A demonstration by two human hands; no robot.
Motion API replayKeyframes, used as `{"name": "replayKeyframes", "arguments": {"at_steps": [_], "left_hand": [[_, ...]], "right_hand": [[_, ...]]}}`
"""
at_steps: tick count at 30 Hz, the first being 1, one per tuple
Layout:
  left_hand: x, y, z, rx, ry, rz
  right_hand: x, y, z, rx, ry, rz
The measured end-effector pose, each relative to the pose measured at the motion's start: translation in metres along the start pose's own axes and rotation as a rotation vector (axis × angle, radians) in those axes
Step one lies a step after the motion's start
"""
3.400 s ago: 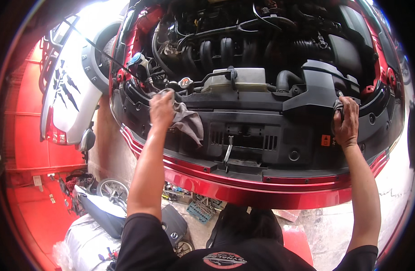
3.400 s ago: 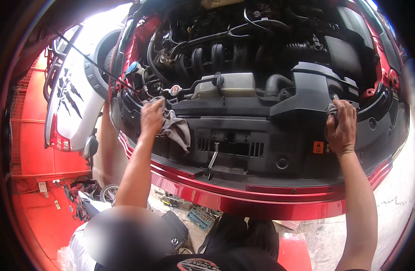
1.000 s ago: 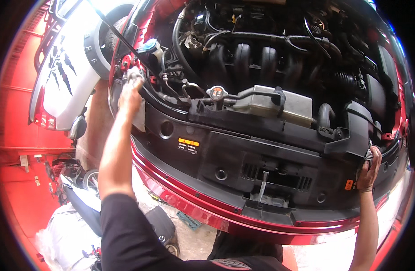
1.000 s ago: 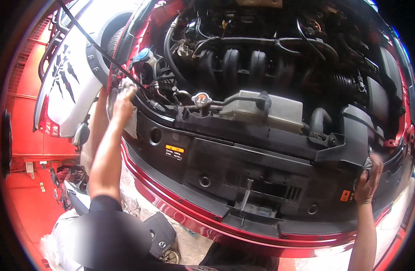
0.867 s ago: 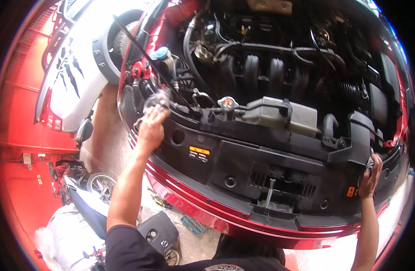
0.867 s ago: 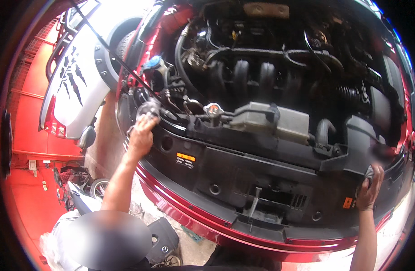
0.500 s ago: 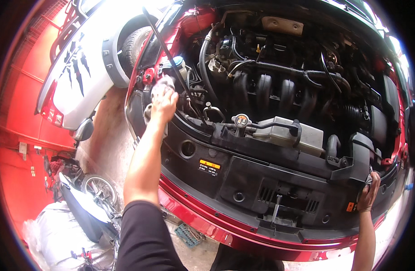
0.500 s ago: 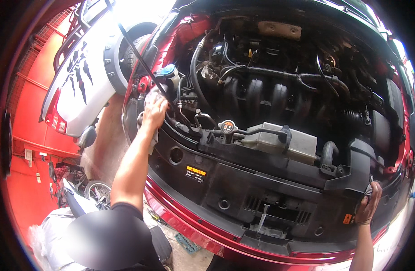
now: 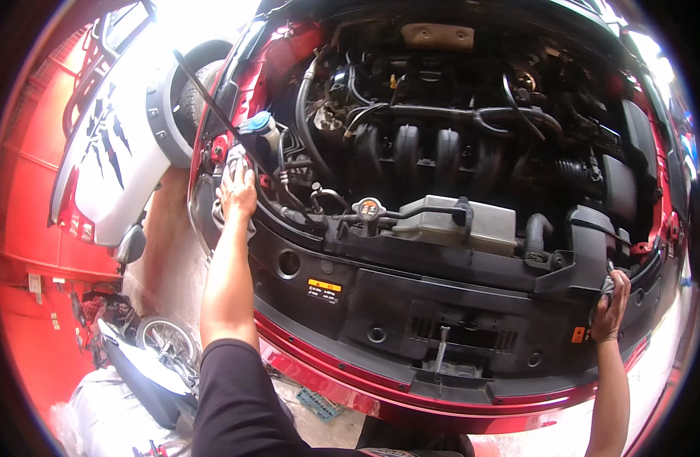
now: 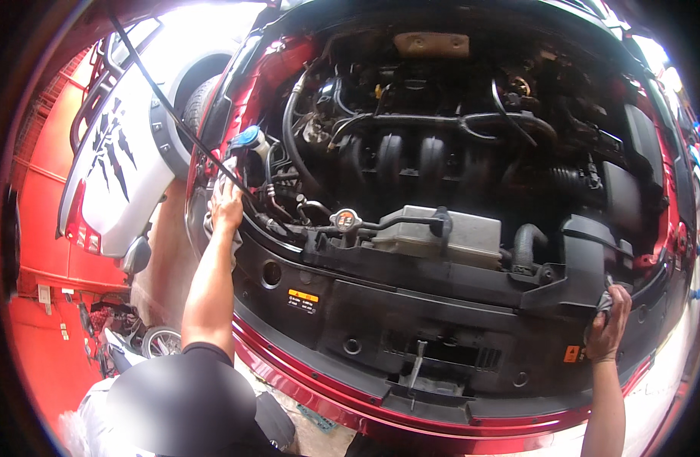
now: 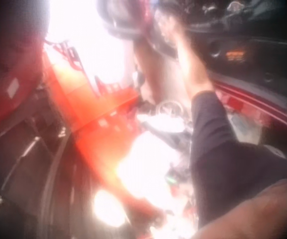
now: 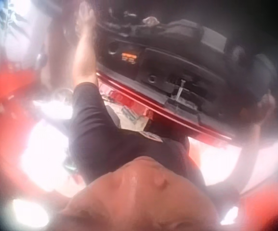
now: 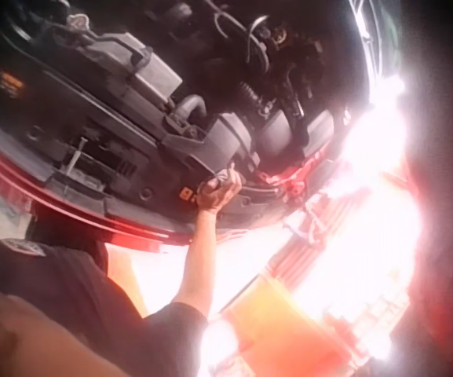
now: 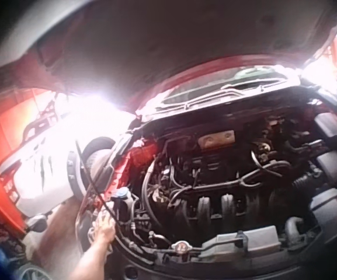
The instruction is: The person wipes the engine bay of a red car with a cloth, cleaning the plastic cover and surrounding components. The person moves around the front of the vehicle to reach different areas of the engine compartment.
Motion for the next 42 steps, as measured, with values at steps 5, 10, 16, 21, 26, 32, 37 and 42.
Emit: {"name": "replayKeyframes", "arguments": {"at_steps": [5, 10, 16, 21, 26, 32, 37, 42], "left_hand": [[0.114, 0.029, 0.048, 0.04, 0.155, 0.051], [0.148, 0.016, 0.035, -0.112, 0.651, 0.114], [0.191, 0.016, 0.098, 0.044, 0.399, -0.05], [0.256, -0.011, 0.112, 0.805, 0.4, -0.639], [0.308, -0.071, 0.155, 1.854, 0.525, -0.798], [0.319, -0.057, 0.224, 1.187, 0.608, -0.34], [0.403, 0.062, 0.387, -0.036, 0.753, -0.149], [0.579, 0.033, 0.518, 0.296, 1.24, -0.71]], "right_hand": [[0.008, -0.002, 0.002, -0.005, -0.007, 0.027], [-0.005, -0.002, -0.018, -0.022, 0.008, 0.046], [0.002, -0.005, -0.013, 0.094, -0.03, 0.111], [0.01, 0.003, -0.009, 0.195, 0.264, -0.025], [0.097, -0.079, -0.03, -0.058, 0.321, 0.221], [0.384, -0.12, -0.046, -0.68, 0.8, 0.506], [0.721, -0.018, -0.035, -0.208, 1.431, 0.354], [0.9, 0.116, -0.088, -0.627, 1.803, 0.009]]}}
Point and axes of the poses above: each hand's wrist, its own x-axis away from the middle knuckle, its own y-axis out of the palm, z = x × y, the point moved 5 cm from there along -x, towards the middle knuckle, and after that the axes turned 14 degrees about -z, right-handed, at the moved point
